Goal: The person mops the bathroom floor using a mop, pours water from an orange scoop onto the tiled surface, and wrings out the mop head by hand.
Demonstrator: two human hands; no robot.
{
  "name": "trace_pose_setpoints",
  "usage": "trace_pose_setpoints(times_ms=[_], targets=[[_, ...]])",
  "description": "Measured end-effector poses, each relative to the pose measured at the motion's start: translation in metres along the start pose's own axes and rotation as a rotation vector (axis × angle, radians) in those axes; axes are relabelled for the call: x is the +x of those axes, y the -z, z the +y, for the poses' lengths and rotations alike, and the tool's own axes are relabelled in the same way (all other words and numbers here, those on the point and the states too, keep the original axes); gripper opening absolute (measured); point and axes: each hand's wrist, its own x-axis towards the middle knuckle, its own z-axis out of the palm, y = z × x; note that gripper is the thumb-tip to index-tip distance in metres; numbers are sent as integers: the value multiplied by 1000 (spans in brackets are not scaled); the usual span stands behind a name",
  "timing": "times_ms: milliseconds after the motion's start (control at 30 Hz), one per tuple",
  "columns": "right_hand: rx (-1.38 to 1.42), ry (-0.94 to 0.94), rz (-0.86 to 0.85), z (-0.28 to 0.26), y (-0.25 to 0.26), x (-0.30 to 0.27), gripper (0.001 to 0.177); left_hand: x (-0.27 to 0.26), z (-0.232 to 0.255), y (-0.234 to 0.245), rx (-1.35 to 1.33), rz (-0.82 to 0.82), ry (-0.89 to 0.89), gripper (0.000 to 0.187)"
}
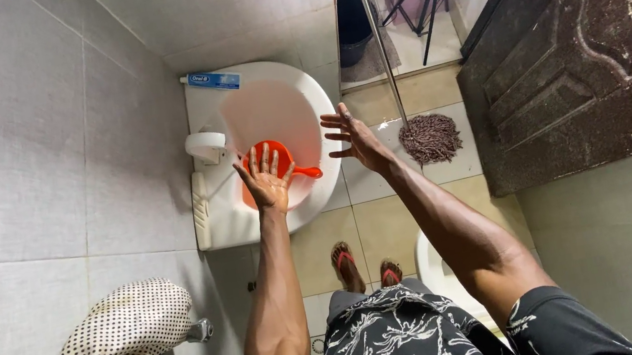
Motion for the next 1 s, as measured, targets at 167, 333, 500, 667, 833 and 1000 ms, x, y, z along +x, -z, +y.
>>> trace_pose_setpoints(times_ms=[167, 333, 500, 667, 833, 1000], targets=[[18, 2, 2, -5, 2, -3, 99, 2, -3, -7, -9, -10, 6, 106], [46, 16, 41, -8, 9, -8, 99, 12, -8, -14, 5, -69, 29, 106], [66, 40, 105, -15, 28, -16, 100, 35, -18, -36, 23, -136, 77, 103], [94, 75, 213, -21, 58, -26, 101, 58, -36, -68, 57, -217, 135, 104], [143, 114, 342, -27, 83, -37, 100, 77, -54, -100, 65, -319, 217, 103], [198, 162, 430, -31, 102, -41, 100, 92, -68, -138, 119, -424, 303, 103]])
